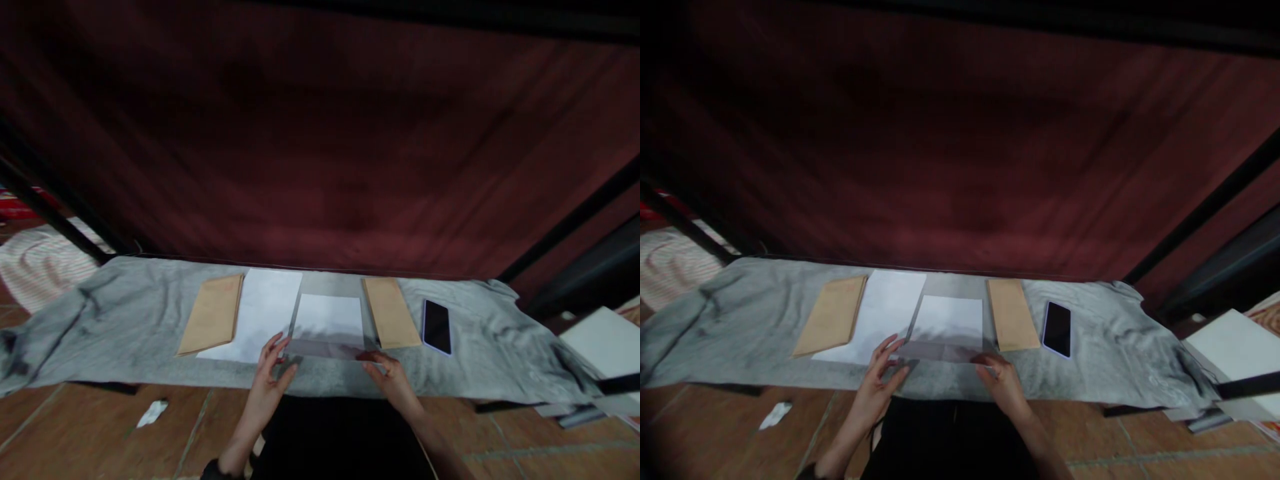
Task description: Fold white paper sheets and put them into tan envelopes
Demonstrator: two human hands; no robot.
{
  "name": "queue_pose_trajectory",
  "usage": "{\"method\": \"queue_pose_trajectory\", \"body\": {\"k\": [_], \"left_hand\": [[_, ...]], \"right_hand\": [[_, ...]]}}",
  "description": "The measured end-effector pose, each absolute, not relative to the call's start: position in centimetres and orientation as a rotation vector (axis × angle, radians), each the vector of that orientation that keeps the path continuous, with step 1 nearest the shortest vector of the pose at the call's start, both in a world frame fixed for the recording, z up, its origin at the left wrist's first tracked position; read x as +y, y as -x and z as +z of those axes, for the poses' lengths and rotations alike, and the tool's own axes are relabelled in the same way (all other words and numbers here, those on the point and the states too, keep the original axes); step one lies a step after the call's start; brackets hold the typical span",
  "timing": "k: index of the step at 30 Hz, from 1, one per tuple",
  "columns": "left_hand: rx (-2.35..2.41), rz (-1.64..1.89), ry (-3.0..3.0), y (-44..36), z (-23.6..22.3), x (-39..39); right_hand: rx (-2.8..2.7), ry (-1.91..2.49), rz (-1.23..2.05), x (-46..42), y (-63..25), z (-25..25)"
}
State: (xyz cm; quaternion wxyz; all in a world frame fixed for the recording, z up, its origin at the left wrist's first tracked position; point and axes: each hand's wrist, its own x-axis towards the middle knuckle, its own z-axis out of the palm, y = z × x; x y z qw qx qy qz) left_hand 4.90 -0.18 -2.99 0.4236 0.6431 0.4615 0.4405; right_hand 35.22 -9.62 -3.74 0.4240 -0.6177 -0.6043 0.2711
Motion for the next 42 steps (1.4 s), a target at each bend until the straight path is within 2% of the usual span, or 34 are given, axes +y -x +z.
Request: {"method": "queue_pose_trajectory", "body": {"k": [8, 15, 20, 28, 42], "left_hand": [[0.966, 0.731, -1.791, -4.7, -3.8, 0.9], [0.824, 0.486, -1.978, -4.2, -2.6, 2.0], [1.182, 0.614, -1.83, -5.6, -2.8, 3.6], [1.421, 0.829, -1.82, -8.8, -3.2, 6.6], [1.977, 0.296, -2.005, -12.8, -1.1, 7.8]], "right_hand": [[-1.611, 1.46, 0.722, -10.1, -36.1, -5.3], [-1.538, 1.622, 0.753, -9.4, -36.0, -5.7], [-1.377, 1.8, 0.674, -7.9, -35.4, -5.9], [-1.369, 2.231, 0.261, -4.3, -33.9, -5.8], [-1.389, 2.382, -0.088, -1.3, -30.6, -5.6]]}}
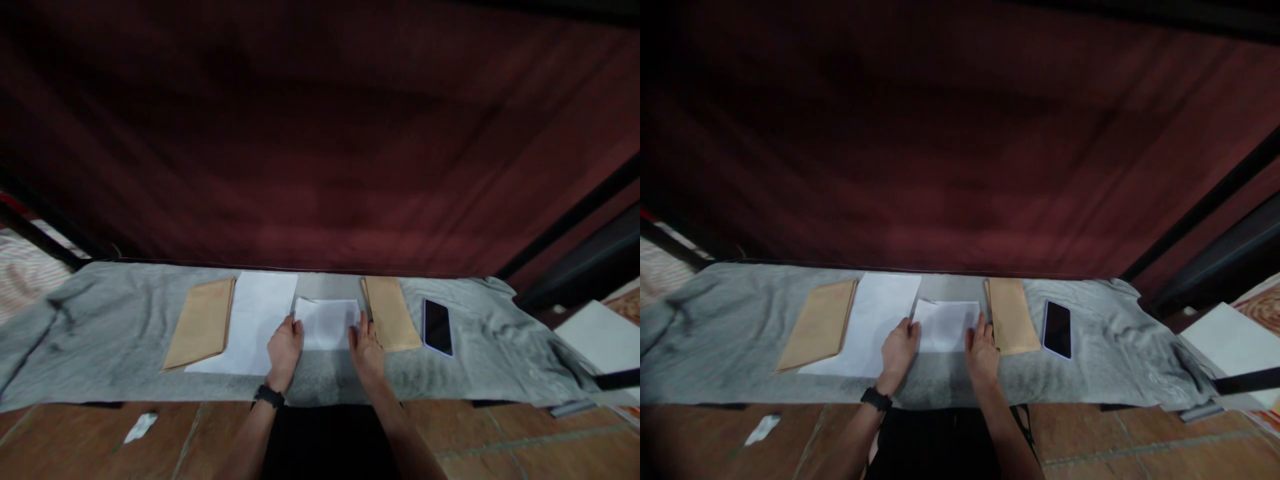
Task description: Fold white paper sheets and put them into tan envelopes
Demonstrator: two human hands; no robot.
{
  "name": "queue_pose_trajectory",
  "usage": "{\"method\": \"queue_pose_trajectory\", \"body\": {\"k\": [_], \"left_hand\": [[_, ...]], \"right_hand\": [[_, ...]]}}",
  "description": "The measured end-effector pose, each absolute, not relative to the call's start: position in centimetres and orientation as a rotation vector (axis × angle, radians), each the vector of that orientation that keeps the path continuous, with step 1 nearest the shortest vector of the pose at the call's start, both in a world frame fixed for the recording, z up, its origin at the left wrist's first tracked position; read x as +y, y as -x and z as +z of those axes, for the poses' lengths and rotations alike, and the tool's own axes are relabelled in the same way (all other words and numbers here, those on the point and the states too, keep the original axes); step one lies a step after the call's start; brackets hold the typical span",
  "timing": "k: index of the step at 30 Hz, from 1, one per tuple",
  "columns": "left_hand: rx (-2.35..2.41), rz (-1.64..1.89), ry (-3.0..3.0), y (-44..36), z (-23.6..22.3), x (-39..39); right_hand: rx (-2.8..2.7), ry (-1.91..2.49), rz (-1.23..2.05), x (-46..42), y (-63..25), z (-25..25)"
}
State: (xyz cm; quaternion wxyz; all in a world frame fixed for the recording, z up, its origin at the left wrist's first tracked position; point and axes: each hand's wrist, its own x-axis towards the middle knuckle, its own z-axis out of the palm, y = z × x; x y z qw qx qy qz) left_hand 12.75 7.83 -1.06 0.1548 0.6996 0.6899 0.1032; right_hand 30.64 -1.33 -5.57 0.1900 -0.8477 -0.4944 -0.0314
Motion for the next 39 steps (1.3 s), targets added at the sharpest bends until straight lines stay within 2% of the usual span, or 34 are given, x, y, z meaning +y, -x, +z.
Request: {"method": "queue_pose_trajectory", "body": {"k": [9, 22, 34, 39], "left_hand": [[2.029, 0.243, -2.118, -13.7, -2.2, 8.3], [1.994, 0.246, -2.213, -14.0, -2.7, 8.3], [2.054, 0.25, -2.164, -14.0, -2.9, 8.3], [2.107, 0.39, -2.262, -14.1, -2.9, 7.9]], "right_hand": [[-1.453, 2.529, 0.05, -0.7, -30.4, -5.3], [-1.733, 2.164, -0.067, 0.7, -28.9, -6.3], [-1.726, 2.203, -0.04, 0.7, -28.9, -8.7], [-1.715, 2.205, -0.065, 0.7, -28.6, -8.7]]}}
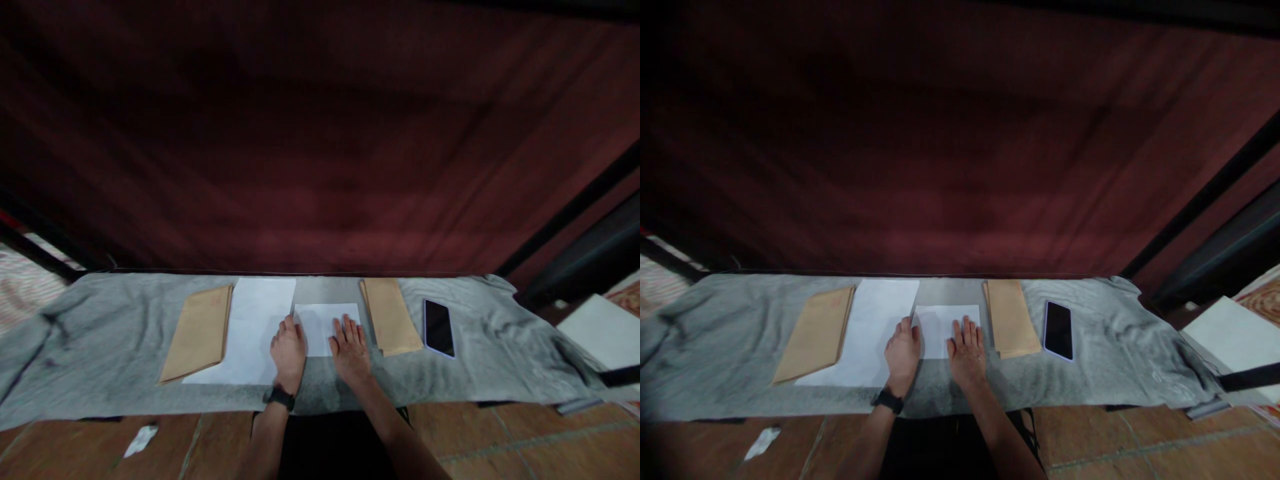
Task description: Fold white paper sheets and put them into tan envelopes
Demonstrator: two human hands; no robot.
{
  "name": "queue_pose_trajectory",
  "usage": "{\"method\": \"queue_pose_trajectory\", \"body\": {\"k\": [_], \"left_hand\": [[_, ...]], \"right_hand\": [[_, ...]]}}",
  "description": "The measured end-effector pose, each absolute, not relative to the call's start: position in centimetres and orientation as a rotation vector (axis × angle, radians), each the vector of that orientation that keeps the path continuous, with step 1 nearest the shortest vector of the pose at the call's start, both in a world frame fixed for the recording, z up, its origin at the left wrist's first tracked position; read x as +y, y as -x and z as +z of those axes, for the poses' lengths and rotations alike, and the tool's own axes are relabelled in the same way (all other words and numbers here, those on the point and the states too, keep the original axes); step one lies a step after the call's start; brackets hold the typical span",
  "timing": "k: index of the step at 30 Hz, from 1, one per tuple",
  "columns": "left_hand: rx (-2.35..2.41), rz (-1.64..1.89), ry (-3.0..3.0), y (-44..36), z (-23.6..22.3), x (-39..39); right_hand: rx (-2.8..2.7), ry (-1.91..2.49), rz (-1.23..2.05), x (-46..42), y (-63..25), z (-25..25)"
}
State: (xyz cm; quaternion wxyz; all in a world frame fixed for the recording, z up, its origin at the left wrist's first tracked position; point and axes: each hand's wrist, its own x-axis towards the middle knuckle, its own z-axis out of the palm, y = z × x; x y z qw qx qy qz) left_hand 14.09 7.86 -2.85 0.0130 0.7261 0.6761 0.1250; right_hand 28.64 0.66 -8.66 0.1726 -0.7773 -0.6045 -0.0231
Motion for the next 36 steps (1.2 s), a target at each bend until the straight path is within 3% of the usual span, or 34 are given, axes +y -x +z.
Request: {"method": "queue_pose_trajectory", "body": {"k": [5, 8, 24, 30, 36], "left_hand": [[1.645, 0.649, -2.529, -16.4, -3.8, 6.8], [1.41, 0.575, -2.547, -18.0, -5.1, 6.3], [1.673, 0.382, -2.611, -16.1, -7.4, 6.4], [1.684, 0.252, -2.685, -15.9, -7.4, 6.4], [1.666, 0.325, -2.704, -16.0, -7.9, 6.4]], "right_hand": [[-1.725, 2.225, -0.031, 0.6, -28.6, -8.5], [-1.757, 2.219, -0.035, 0.6, -28.7, -8.4], [-1.554, 2.318, -0.006, 1.3, -28.8, -8.5], [-1.817, 2.029, 0.07, 5.4, -27.0, -7.9], [-1.814, 2.034, -0.034, 6.2, -28.3, -9.2]]}}
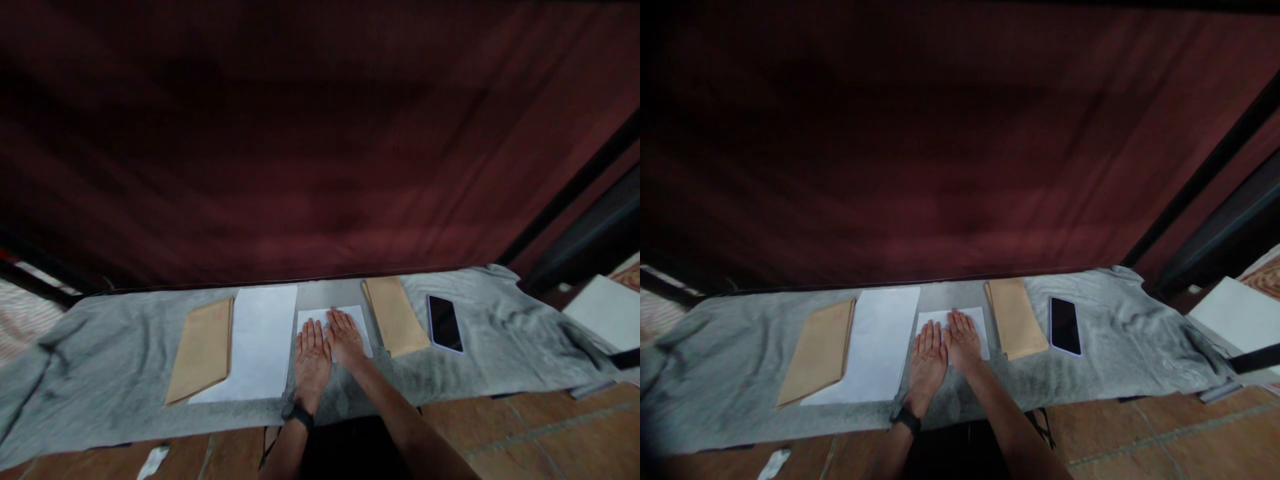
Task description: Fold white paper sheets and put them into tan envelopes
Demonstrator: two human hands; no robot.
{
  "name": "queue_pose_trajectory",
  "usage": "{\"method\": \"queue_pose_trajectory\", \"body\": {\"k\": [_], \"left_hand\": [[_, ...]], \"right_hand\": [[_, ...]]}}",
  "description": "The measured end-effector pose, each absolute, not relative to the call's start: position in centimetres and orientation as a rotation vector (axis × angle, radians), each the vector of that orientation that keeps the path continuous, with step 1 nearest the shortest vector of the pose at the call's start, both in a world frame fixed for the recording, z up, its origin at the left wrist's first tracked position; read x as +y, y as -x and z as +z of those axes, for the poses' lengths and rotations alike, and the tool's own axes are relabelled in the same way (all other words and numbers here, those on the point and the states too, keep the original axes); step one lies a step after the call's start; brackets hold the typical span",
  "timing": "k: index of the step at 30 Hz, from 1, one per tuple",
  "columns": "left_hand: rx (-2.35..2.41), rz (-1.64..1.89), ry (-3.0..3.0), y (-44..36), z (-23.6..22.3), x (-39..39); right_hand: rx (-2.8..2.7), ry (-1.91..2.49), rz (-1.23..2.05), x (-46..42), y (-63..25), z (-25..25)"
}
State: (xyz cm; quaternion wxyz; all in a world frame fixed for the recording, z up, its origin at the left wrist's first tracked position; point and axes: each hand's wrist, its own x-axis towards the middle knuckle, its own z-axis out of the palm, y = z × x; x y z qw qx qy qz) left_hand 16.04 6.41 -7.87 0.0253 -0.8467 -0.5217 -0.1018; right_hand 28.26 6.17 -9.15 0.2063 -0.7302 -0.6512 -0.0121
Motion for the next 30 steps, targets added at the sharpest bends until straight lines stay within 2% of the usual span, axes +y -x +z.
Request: {"method": "queue_pose_trajectory", "body": {"k": [12, 16, 22, 30], "left_hand": [[-1.637, -0.455, 2.611, -16.0, -8.5, 6.7], [-1.643, -0.451, 2.599, -16.1, -8.4, 6.7], [-1.634, -0.401, 2.593, -16.2, -8.1, 6.7], [-1.678, -0.439, 2.587, -16.8, -8.2, 6.9]], "right_hand": [[-1.574, 2.135, -0.386, 4.3, -31.2, -11.0], [-1.518, 2.196, -0.349, 3.3, -30.7, -10.6], [-1.766, 2.114, -0.205, 0.3, -29.6, -9.7], [-1.768, 2.127, -0.226, -0.7, -29.5, -9.3]]}}
